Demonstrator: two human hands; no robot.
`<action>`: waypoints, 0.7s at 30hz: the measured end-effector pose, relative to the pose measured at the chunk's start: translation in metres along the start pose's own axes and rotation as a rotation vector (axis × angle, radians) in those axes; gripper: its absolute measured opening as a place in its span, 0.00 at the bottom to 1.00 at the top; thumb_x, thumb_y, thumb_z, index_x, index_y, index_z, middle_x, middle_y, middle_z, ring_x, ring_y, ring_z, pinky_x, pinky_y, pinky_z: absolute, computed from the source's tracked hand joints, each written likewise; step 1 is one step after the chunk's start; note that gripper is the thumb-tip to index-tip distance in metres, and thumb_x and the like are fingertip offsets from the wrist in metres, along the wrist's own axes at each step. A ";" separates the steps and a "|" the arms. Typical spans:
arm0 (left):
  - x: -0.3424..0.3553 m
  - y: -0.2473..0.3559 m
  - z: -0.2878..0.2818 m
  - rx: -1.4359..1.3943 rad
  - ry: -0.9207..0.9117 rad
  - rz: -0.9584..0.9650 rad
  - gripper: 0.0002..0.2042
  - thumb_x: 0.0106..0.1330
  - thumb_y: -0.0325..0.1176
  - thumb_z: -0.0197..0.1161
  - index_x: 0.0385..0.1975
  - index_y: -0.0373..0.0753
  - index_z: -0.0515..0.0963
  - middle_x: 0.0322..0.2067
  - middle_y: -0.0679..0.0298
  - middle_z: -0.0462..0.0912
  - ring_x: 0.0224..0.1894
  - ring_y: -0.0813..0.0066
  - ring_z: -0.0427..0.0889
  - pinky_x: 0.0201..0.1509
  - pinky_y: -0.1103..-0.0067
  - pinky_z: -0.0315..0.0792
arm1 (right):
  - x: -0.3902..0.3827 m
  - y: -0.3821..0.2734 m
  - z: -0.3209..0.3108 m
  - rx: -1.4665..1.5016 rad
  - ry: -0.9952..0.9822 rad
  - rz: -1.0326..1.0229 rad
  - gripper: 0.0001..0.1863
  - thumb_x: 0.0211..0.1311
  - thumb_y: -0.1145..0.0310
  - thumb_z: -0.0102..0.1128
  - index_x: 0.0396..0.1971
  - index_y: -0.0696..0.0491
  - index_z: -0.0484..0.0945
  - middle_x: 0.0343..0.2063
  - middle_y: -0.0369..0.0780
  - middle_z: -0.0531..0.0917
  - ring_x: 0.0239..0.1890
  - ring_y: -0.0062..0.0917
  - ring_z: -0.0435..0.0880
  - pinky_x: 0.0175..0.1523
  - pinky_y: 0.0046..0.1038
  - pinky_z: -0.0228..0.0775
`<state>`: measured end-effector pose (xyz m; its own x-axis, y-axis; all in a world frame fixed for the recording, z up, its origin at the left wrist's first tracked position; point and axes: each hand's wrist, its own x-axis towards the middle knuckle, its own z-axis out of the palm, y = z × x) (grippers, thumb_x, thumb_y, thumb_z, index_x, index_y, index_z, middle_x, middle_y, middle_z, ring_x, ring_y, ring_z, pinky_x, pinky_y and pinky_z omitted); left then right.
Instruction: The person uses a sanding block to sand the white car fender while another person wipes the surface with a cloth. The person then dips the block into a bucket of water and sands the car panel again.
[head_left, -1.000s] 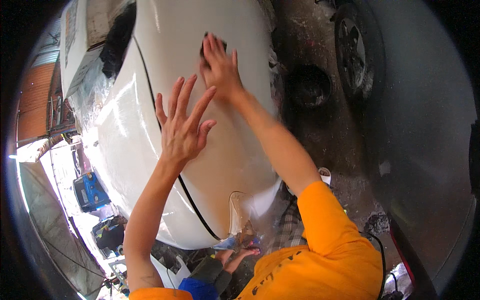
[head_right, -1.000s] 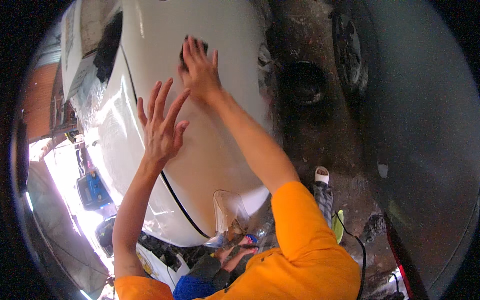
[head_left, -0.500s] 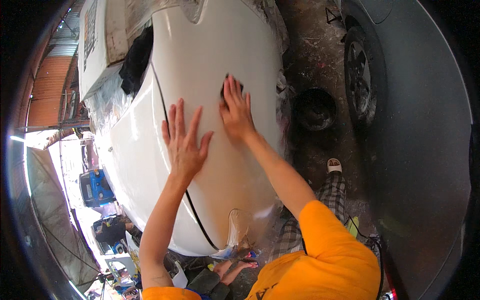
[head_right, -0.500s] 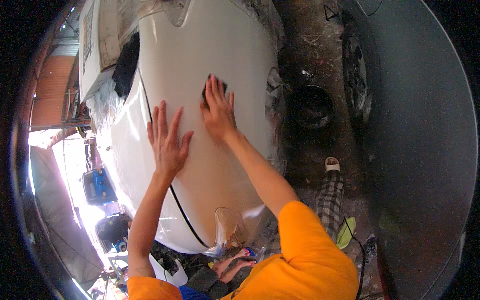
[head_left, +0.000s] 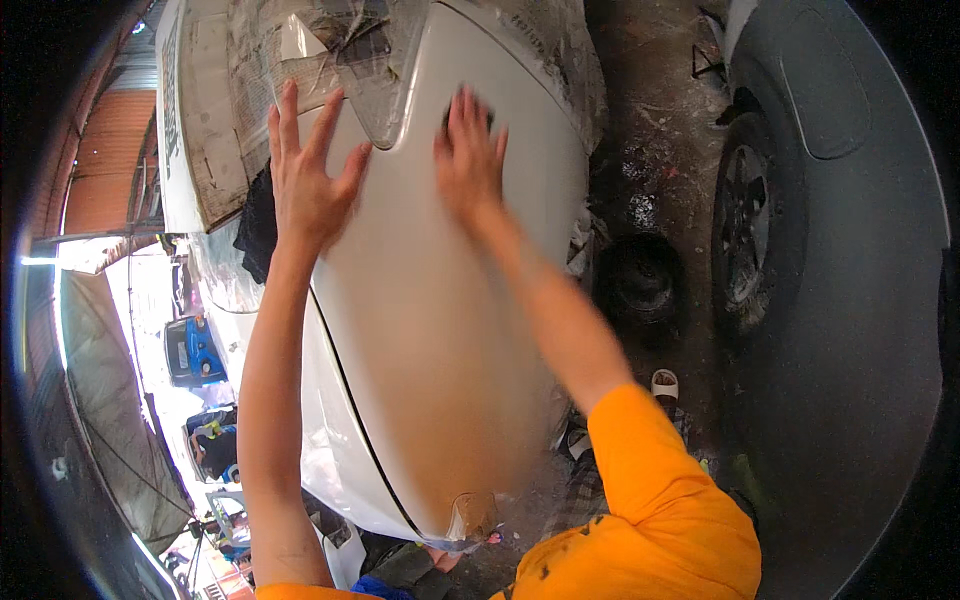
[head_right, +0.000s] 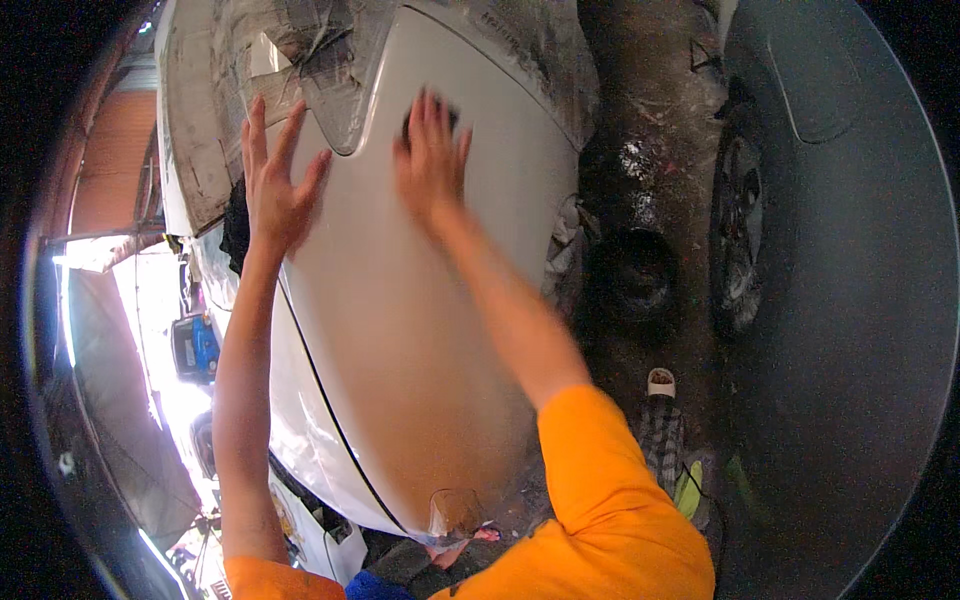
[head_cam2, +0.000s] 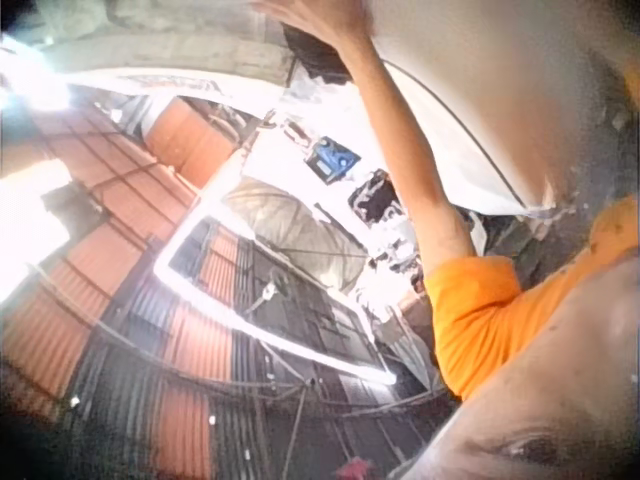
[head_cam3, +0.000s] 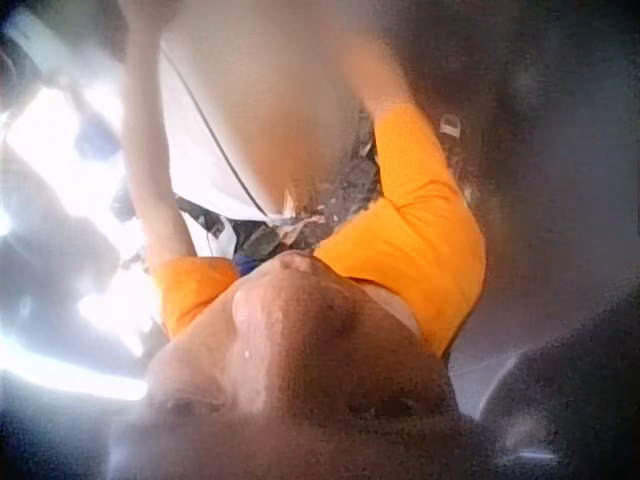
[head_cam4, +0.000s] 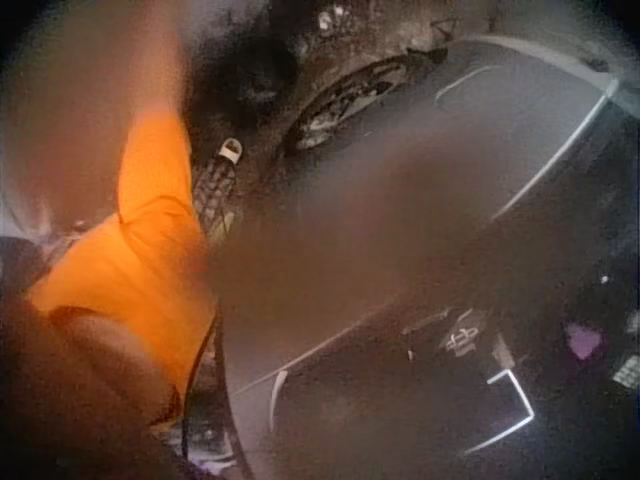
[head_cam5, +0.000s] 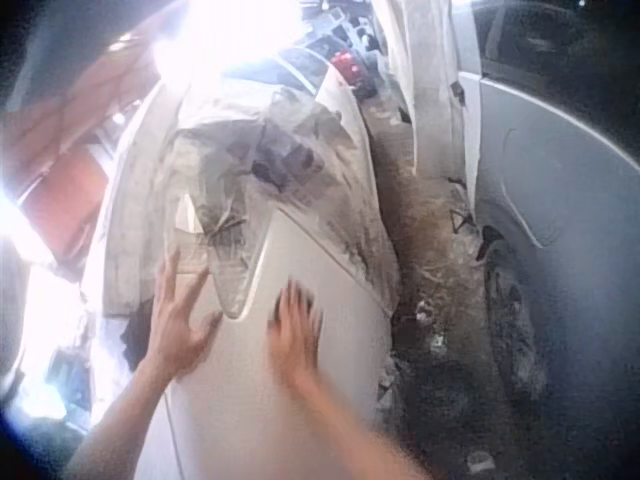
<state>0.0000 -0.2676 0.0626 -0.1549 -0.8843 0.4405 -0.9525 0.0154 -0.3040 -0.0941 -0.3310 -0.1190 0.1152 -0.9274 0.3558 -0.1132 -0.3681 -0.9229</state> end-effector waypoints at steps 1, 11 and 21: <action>0.004 0.007 0.003 -0.018 -0.001 -0.006 0.31 0.63 0.43 0.67 0.69 0.56 0.68 0.76 0.55 0.47 0.76 0.41 0.49 0.77 0.56 0.48 | 0.055 0.011 -0.003 0.006 0.021 0.024 0.36 0.71 0.61 0.50 0.74 0.57 0.52 0.75 0.47 0.55 0.76 0.44 0.52 0.74 0.63 0.34; -0.001 0.001 -0.024 0.002 -0.098 -0.163 0.31 0.61 0.37 0.68 0.68 0.54 0.70 0.76 0.55 0.47 0.76 0.42 0.48 0.77 0.57 0.48 | -0.143 -0.046 -0.018 0.011 -0.285 -0.062 0.43 0.61 0.64 0.59 0.74 0.57 0.51 0.77 0.46 0.48 0.77 0.46 0.49 0.73 0.65 0.34; 0.002 0.002 -0.014 -0.066 -0.043 -0.124 0.27 0.61 0.37 0.68 0.63 0.55 0.75 0.75 0.57 0.51 0.75 0.43 0.52 0.75 0.57 0.54 | 0.010 0.027 -0.040 0.719 0.122 0.461 0.29 0.75 0.52 0.49 0.62 0.62 0.69 0.60 0.46 0.74 0.60 0.32 0.75 0.65 0.40 0.70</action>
<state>-0.0058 -0.2627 0.0751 -0.0253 -0.9007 0.4338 -0.9790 -0.0654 -0.1930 -0.1357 -0.3531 -0.1339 0.0995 -0.9898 -0.1022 0.5342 0.1398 -0.8337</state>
